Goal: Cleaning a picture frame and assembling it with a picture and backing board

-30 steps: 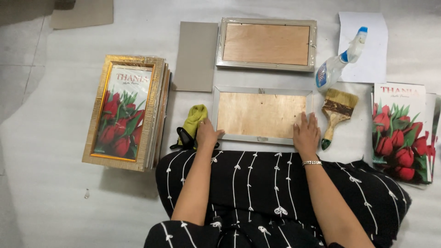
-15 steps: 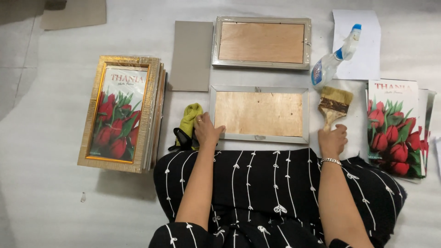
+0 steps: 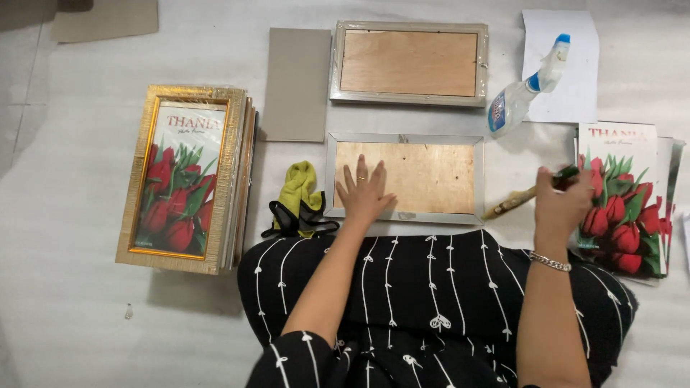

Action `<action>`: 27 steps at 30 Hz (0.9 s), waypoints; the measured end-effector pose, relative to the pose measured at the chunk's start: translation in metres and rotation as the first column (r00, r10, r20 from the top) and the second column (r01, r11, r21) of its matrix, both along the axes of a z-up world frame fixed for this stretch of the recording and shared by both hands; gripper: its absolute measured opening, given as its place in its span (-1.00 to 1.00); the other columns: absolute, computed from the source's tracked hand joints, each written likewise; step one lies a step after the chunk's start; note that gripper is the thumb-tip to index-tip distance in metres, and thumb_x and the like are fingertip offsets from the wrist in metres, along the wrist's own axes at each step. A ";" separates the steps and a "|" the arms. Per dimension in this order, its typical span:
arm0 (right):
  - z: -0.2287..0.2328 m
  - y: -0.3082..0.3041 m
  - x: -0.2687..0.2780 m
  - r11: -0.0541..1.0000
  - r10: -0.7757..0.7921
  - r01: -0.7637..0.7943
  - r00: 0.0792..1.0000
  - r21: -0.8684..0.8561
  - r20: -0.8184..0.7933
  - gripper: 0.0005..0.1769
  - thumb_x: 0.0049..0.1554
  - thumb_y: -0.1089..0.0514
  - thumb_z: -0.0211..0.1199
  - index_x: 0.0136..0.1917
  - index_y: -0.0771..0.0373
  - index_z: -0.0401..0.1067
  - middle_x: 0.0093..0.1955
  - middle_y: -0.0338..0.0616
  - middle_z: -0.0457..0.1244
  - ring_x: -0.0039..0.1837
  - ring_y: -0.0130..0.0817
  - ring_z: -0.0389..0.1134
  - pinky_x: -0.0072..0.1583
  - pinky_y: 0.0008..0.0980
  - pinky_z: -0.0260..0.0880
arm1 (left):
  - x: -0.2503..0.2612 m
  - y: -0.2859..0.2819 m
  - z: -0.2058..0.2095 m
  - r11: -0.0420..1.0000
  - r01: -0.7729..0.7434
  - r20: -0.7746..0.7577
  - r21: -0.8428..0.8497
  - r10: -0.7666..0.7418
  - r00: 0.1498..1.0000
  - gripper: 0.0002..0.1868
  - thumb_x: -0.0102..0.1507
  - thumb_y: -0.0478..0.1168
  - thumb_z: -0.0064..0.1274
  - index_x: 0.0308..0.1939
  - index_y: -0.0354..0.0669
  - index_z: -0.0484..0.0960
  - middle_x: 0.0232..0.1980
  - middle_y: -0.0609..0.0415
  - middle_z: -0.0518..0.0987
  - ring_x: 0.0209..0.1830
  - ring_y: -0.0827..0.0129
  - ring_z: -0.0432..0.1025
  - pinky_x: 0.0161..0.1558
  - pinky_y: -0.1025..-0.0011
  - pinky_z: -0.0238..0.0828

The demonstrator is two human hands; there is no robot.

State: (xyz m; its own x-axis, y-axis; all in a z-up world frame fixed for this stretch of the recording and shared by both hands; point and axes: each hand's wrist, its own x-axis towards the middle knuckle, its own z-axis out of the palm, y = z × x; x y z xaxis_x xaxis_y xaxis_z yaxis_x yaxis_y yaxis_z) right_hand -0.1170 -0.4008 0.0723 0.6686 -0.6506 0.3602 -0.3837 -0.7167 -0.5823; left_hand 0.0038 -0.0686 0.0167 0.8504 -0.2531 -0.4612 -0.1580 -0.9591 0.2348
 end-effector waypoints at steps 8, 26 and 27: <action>0.022 0.001 0.011 0.809 0.039 0.148 0.952 0.569 -0.304 -0.89 0.17 0.20 0.26 -0.02 0.19 0.55 0.02 -0.09 0.38 -0.15 -0.35 0.36 -0.08 -0.42 0.45 | -0.009 -0.036 0.037 0.990 -0.115 -0.154 0.076 0.126 0.980 0.10 0.15 0.48 0.01 0.62 0.47 -0.24 0.69 0.04 -0.49 0.61 -0.37 -0.54 0.34 -0.60 -0.33; -0.011 0.001 0.137 0.824 0.367 -0.219 0.909 0.522 -0.197 -0.72 0.05 -0.07 0.32 0.07 -0.37 0.56 -0.04 -0.33 0.32 0.10 -0.36 0.36 0.10 -0.26 0.42 | -0.006 -0.042 0.036 0.990 -0.142 -0.174 0.005 0.141 0.975 0.02 0.25 0.20 0.15 0.64 0.24 -0.12 0.68 -0.21 -0.42 0.58 -0.55 -0.48 0.20 -0.63 -0.12; -0.002 0.000 0.135 0.845 0.374 -0.208 0.888 0.492 -0.267 -0.68 0.01 -0.10 0.34 0.08 -0.32 0.56 -0.08 -0.29 0.33 0.10 -0.33 0.37 0.11 -0.21 0.43 | -0.008 -0.041 0.039 0.990 -0.141 -0.182 -0.004 0.138 0.974 0.02 0.24 0.21 0.15 0.64 0.23 -0.12 0.68 -0.22 -0.42 0.58 -0.55 -0.48 0.20 -0.62 -0.11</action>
State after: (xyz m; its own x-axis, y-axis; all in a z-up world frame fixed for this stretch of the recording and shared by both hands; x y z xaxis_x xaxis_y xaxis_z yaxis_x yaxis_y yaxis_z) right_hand 0.0180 -0.4012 0.0704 0.8767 -0.4373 -0.2002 -0.4304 -0.5274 -0.7325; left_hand -0.0039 -0.1099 0.0555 0.7810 -0.1465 -0.6071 0.0237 -0.9645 0.2631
